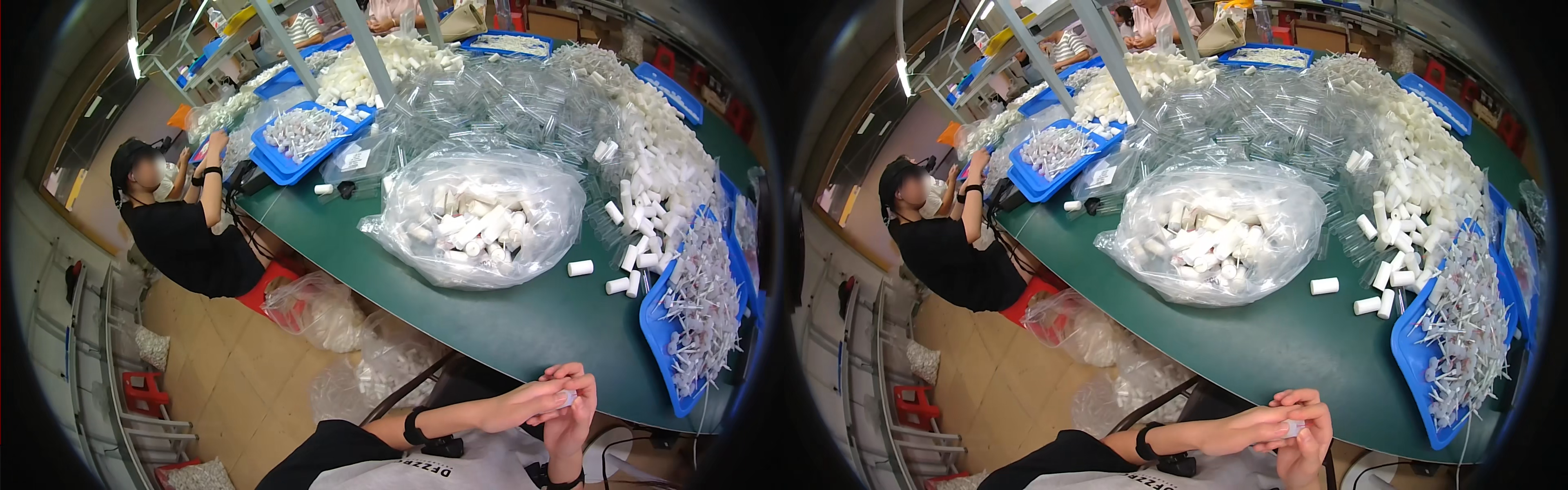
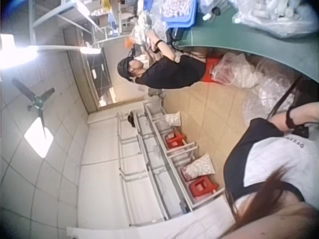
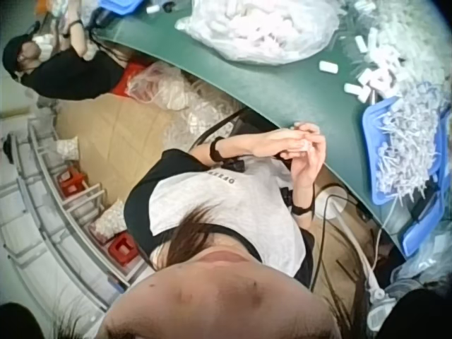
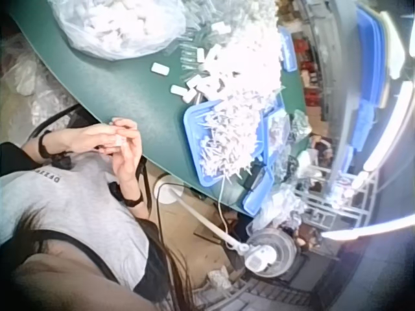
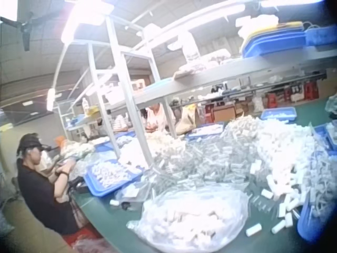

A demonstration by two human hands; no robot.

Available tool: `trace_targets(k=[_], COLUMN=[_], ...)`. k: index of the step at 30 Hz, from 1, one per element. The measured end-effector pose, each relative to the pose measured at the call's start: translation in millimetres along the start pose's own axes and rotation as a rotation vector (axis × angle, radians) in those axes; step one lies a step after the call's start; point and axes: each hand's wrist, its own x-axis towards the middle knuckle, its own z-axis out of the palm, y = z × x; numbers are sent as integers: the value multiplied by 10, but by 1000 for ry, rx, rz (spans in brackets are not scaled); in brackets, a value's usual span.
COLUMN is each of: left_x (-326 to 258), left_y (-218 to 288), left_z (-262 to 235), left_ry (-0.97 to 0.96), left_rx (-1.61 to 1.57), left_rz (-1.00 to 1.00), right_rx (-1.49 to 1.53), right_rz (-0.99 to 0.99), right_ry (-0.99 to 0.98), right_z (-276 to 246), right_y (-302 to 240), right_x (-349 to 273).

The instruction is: Assemble small plastic components on a factory workbench.

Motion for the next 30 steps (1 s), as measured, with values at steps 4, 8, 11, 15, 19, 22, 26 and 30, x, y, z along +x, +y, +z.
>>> trace_targets(k=[4, 8, 11, 15, 19, 22, 26, 30], left_x=[13, 19, 41, 21, 25, -39, -140, -184], left_y=[-32, 14, -46, -13, -89, -104, -293, -400], left_z=[36, 33, 53, 86, 140, 73, -47, -54], left_ry=[38, 35, 94, 97, 127, 99, -4, -16], left_rx=[7, 48, 96, 28, -79, -190, -234, -247], left_rz=[40, 68, 143, 128, 120, 6, 37, -39], right_rx=[3, -58, 163, 200, 201, 159, 8, -111], right_rz=[0, 13, 190, 318, 316, 360, 530, 523], right_ry=[-26, 4, -17, 11, -18, -17, -235, -285], right_z=[-27, 60, 174, 108, 26, 52, -110, -346], right_y=[7, 38, 100, 156, 165, 96, -102, -91], right_x=[-9, 7, -3, -68, -107, -114, -54, -143])
